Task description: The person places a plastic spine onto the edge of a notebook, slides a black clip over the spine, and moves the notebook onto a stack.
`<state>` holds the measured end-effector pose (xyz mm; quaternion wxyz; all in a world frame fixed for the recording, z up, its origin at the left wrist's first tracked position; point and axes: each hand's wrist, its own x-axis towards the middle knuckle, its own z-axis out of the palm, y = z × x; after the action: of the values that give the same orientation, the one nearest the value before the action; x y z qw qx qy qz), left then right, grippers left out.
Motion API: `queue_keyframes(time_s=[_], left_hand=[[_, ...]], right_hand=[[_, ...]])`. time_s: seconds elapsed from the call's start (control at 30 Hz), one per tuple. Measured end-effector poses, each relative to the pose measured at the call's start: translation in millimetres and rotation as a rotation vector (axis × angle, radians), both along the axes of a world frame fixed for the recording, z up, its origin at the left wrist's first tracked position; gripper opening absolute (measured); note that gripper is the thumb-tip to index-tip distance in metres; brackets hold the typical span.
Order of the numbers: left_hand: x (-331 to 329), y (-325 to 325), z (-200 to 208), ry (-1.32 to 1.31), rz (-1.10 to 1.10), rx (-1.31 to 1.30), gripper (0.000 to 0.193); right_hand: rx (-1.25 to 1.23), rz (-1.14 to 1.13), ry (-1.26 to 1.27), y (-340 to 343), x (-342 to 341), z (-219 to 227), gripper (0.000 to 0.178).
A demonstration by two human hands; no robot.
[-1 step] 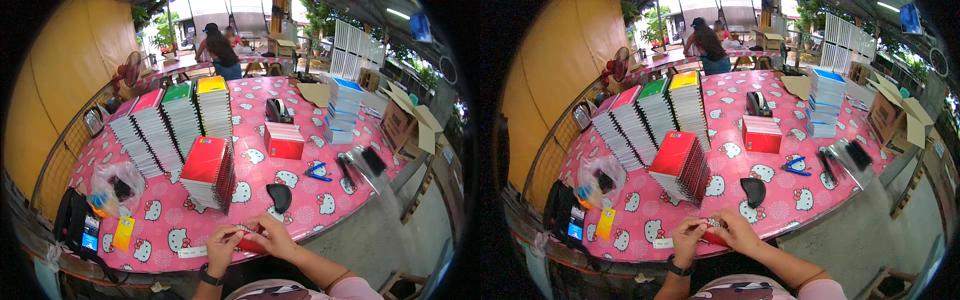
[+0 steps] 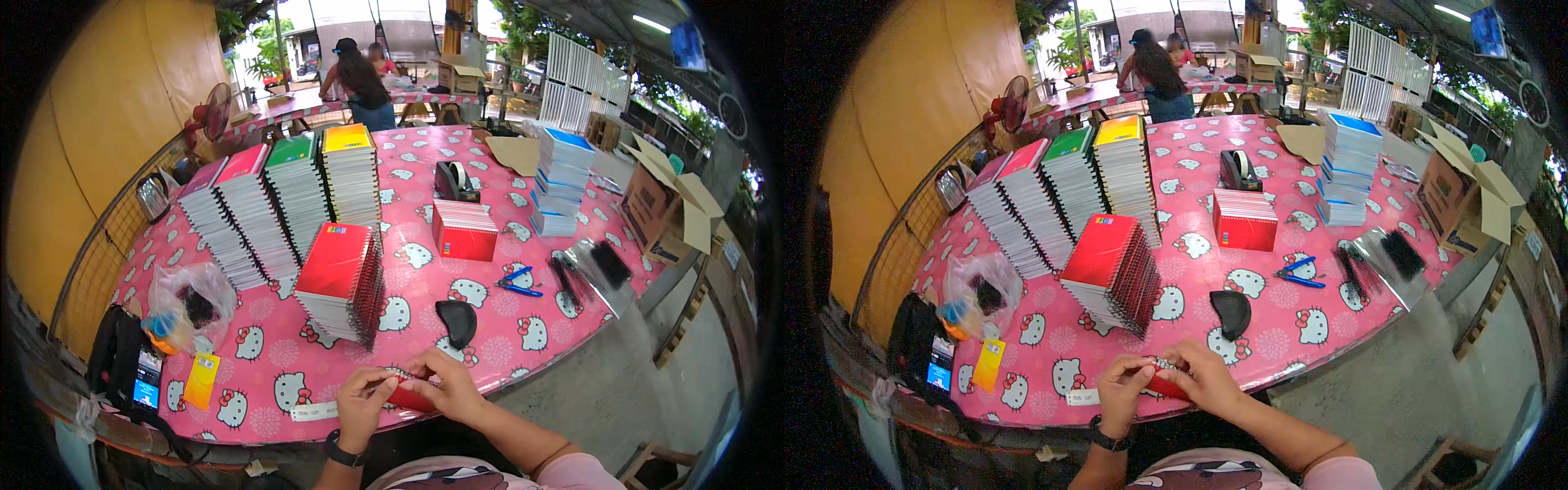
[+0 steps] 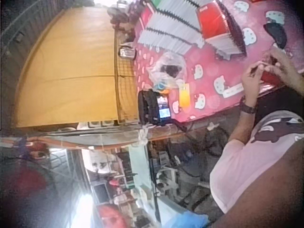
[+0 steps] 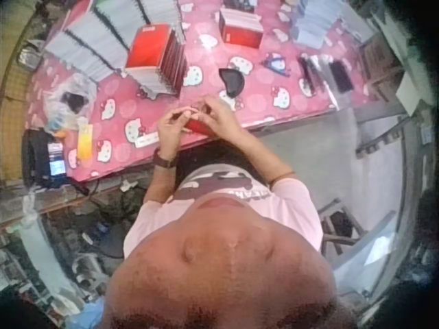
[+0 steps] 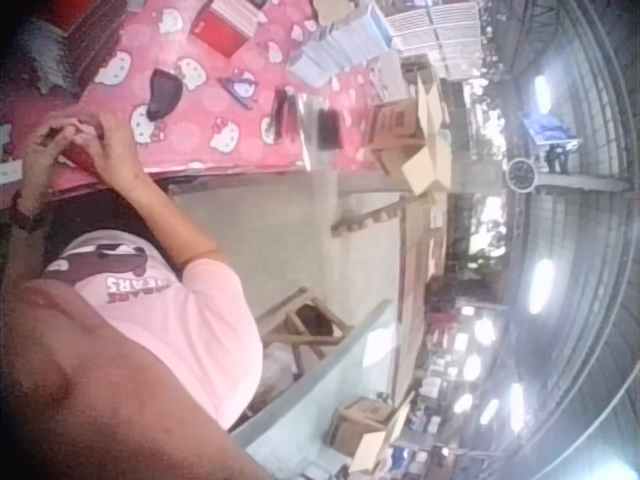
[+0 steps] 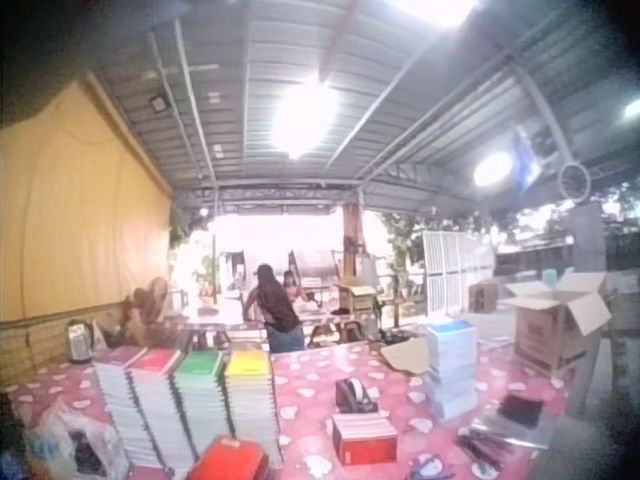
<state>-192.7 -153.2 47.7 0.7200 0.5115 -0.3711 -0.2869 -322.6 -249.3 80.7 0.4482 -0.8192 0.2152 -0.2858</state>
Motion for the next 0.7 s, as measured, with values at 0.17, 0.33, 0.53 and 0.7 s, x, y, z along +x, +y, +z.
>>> queue_keyframes(time_s=[0.17, 0.33, 0.53, 0.7], left_hand=[[1, 0, -5, -0.018, 0.033, 0.008, 0.012], [1, 0, -7, 0.087, 0.032, 0.012, 0.011], [-1, 2, -1, -0.211, 0.099, -0.013, 0.012], [0, 5, -2, -0.143, 0.107, 0.008, 0.018]], right_hand=[[-0.074, -0.008, -0.155, 0, 5, -14, 0.021], [0.059, 0.004, -0.157, 3, 9, -9, 0.023], [0.122, 0.082, -0.116, 0, 9, -4, 0.023], [-0.057, 0.106, -0.111, 1, 14, 2, 0.016]])
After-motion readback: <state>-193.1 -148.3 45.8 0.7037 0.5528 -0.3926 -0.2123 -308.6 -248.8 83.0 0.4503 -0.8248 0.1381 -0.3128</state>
